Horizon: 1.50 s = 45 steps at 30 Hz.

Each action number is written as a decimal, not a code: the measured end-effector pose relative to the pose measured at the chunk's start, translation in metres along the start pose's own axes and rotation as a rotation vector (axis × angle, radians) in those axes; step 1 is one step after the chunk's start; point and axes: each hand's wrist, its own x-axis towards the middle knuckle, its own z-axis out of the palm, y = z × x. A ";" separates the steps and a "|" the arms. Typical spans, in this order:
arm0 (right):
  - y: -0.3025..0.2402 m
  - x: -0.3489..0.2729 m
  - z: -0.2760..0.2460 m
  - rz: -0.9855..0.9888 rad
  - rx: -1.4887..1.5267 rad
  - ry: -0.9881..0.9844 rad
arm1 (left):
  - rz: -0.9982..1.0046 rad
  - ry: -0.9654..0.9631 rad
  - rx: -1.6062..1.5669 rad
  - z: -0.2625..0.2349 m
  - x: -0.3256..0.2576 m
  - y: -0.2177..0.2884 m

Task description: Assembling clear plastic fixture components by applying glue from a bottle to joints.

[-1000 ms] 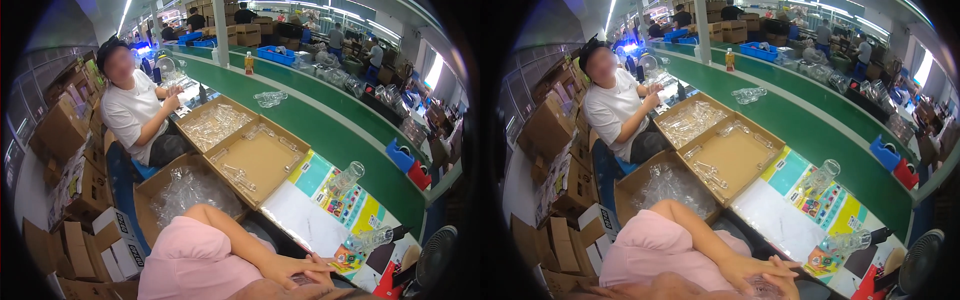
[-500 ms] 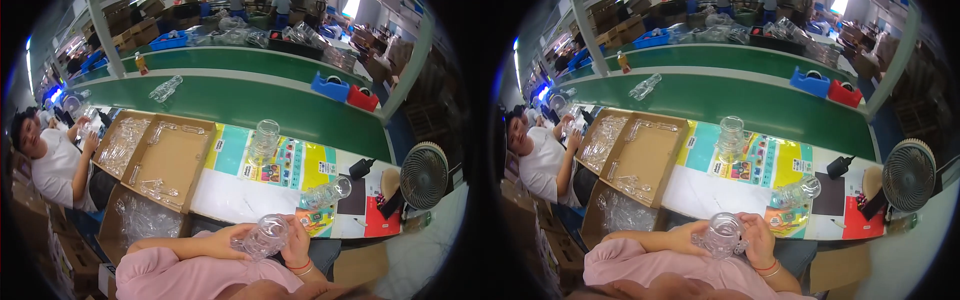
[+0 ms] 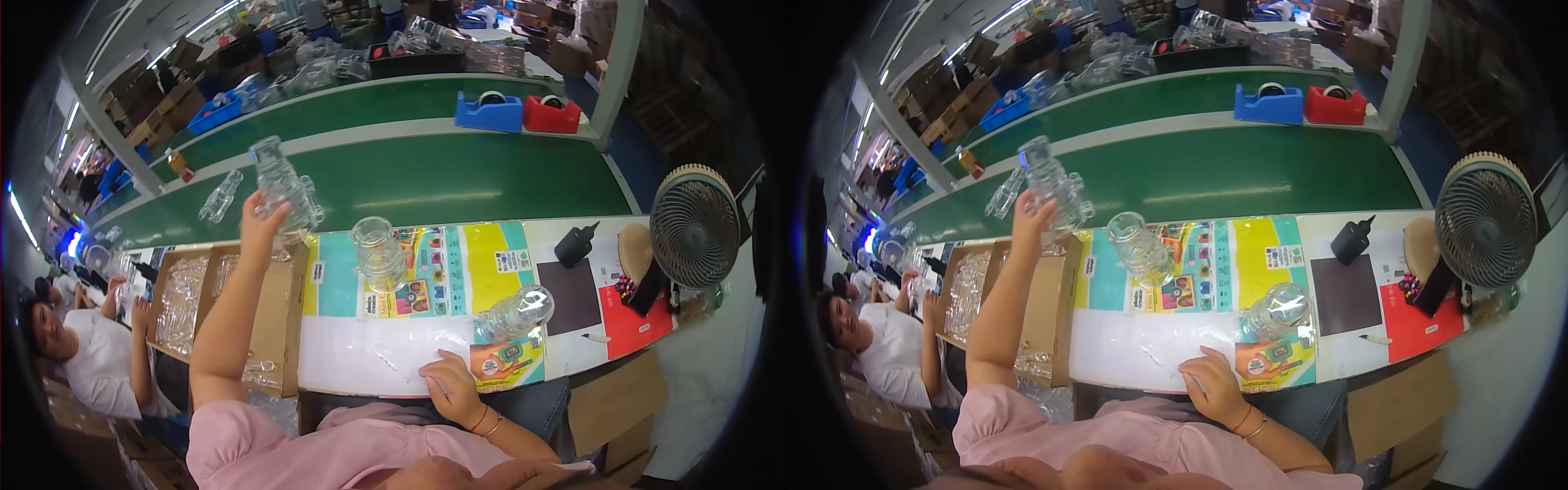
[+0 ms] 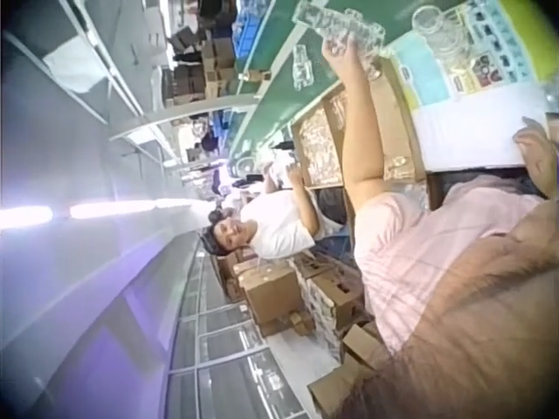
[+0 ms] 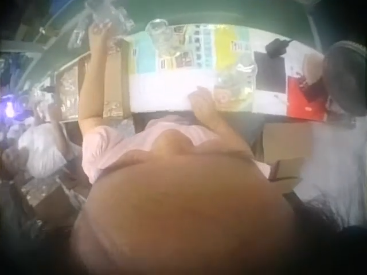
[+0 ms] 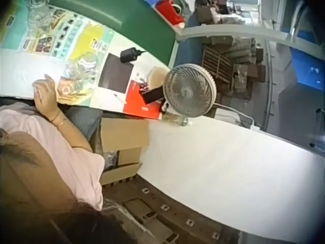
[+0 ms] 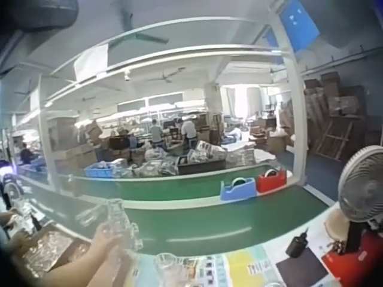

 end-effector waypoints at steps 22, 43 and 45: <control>-0.006 -0.007 0.013 -0.017 -0.190 -0.060 | 0.185 -0.490 0.807 -0.043 -0.007 -0.018; -0.027 -0.019 0.038 -0.182 -0.441 -0.083 | -0.440 0.099 1.426 -0.351 -0.105 -0.096; -0.031 -0.034 0.027 -0.130 -0.460 -0.054 | -0.291 0.251 1.372 -0.308 -0.095 -0.084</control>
